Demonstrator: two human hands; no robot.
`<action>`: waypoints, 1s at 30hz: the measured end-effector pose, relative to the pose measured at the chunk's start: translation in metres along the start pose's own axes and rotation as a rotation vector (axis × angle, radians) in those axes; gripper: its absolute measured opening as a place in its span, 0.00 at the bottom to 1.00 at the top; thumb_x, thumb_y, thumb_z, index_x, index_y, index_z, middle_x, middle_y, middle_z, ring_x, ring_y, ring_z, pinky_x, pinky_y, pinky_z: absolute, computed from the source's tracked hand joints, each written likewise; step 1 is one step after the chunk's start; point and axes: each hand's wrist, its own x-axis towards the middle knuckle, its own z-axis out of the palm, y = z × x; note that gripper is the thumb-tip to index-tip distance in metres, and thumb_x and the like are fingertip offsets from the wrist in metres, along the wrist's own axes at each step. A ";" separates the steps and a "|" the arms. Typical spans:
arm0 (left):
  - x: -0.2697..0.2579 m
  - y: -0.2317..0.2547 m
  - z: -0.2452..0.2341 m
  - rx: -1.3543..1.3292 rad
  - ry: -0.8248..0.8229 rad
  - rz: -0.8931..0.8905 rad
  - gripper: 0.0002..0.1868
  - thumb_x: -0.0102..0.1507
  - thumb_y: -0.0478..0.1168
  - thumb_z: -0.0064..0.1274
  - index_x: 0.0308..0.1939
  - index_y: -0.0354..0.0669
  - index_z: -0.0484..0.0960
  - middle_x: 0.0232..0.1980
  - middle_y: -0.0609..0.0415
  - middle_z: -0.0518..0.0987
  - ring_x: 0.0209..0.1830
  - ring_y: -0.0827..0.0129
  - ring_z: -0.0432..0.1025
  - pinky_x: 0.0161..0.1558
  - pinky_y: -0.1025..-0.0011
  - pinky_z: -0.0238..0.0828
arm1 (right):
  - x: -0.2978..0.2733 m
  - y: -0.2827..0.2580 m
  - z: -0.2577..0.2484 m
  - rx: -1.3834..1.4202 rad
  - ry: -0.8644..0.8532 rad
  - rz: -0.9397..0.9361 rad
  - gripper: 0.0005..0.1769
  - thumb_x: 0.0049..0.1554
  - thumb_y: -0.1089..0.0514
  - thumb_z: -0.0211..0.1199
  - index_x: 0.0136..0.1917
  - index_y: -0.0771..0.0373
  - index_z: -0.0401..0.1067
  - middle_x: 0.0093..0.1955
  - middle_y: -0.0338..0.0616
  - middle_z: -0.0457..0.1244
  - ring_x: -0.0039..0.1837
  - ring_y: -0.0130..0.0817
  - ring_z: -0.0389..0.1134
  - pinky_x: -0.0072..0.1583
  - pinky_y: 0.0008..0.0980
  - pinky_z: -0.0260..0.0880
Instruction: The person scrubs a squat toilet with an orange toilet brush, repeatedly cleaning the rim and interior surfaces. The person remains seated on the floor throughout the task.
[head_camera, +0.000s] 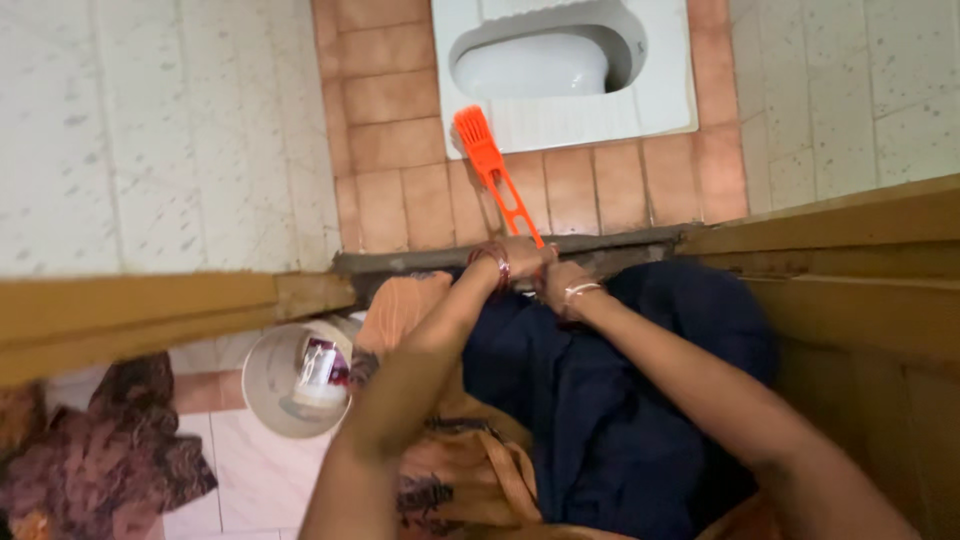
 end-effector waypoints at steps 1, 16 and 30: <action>0.010 0.000 0.001 -0.008 0.037 -0.020 0.37 0.62 0.69 0.37 0.44 0.43 0.88 0.50 0.39 0.85 0.51 0.50 0.78 0.56 0.58 0.71 | 0.009 0.000 0.001 0.044 0.021 0.023 0.38 0.58 0.47 0.58 0.74 0.69 0.54 0.51 0.69 0.68 0.55 0.64 0.70 0.57 0.53 0.71; 0.029 0.080 0.006 -0.109 0.255 -0.119 0.46 0.45 0.69 0.54 0.53 0.33 0.83 0.52 0.31 0.82 0.52 0.46 0.79 0.54 0.61 0.77 | 0.035 0.020 -0.034 -0.054 0.015 0.029 0.27 0.57 0.49 0.57 0.67 0.63 0.65 0.56 0.63 0.67 0.59 0.60 0.69 0.59 0.50 0.71; 0.035 0.103 -0.017 -0.228 0.296 -0.062 0.38 0.52 0.66 0.51 0.44 0.33 0.88 0.45 0.34 0.87 0.46 0.50 0.83 0.53 0.62 0.77 | 0.029 0.032 -0.053 0.018 0.038 0.101 0.24 0.60 0.50 0.54 0.66 0.62 0.68 0.60 0.62 0.66 0.61 0.59 0.69 0.61 0.51 0.70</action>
